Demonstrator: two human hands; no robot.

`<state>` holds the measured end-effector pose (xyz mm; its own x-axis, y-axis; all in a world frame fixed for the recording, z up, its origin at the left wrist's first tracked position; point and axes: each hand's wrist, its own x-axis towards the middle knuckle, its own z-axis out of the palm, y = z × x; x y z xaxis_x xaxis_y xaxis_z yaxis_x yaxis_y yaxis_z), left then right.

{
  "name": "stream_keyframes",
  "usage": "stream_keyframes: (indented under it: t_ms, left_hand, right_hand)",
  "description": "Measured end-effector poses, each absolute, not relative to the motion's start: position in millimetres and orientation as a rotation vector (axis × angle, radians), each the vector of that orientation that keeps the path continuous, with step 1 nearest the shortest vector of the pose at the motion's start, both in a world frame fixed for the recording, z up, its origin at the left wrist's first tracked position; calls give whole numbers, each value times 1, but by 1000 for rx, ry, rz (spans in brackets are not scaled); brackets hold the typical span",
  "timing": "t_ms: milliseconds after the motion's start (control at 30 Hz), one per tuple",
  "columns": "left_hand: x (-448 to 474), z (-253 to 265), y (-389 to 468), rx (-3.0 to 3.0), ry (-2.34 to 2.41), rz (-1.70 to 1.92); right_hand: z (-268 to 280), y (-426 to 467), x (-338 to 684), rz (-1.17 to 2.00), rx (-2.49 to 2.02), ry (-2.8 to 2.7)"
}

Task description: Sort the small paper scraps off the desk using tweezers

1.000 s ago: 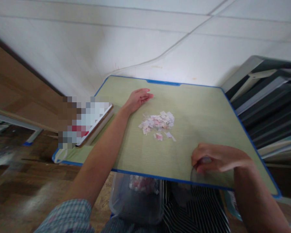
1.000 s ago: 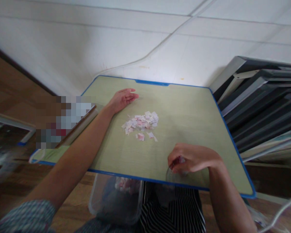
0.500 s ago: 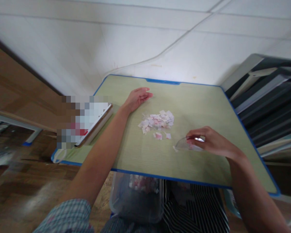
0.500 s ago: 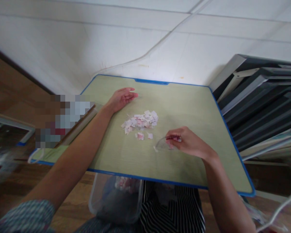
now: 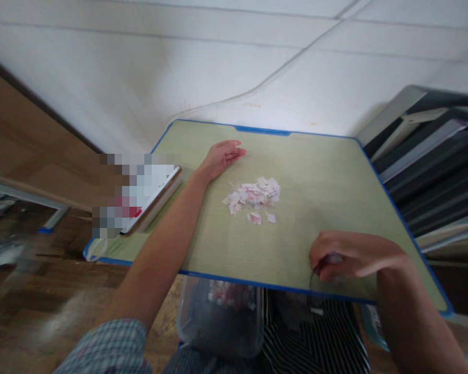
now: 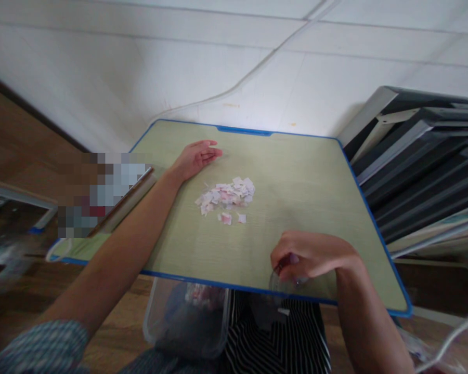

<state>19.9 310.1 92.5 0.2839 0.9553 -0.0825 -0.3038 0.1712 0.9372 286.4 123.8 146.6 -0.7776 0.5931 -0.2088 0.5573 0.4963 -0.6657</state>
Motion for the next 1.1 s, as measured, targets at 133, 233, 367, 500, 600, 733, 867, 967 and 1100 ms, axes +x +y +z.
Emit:
stream_keyframes:
  t_ms: [133,233,367,500,600,733,867,967,1100]
  left_hand:
    - [20,93,310,981,819,1062]
    - [20,94,310,978,818,1062]
    - [21,94,310,977,834,1062]
    - [21,95,309,976,833,1059]
    - [21,95,308,974,847,1060]
    - [21,94,309,980,832,1060]
    - [20,94,309,979,830,1064]
    - [21,94,309,976,838,1062]
    - [21,94,309,985,848,1054]
  right_hand:
    - [142,137,278,991,-1269,-2329]
    - [130,148,272,537,-1473,-2058]
    - [115,156,267,374,-1463,-2086]
    - [114,158,266,206,-1347,-2293]
    - [117,158,270,222,-1243,-2418]
    - [120,156,278,186,-1289,-2375]
    - [120,155,278,189,-1289,-2340]
    - [122,153,275,255,-1210,-2359]
    - [125,150,276,394,-1064,-2478]
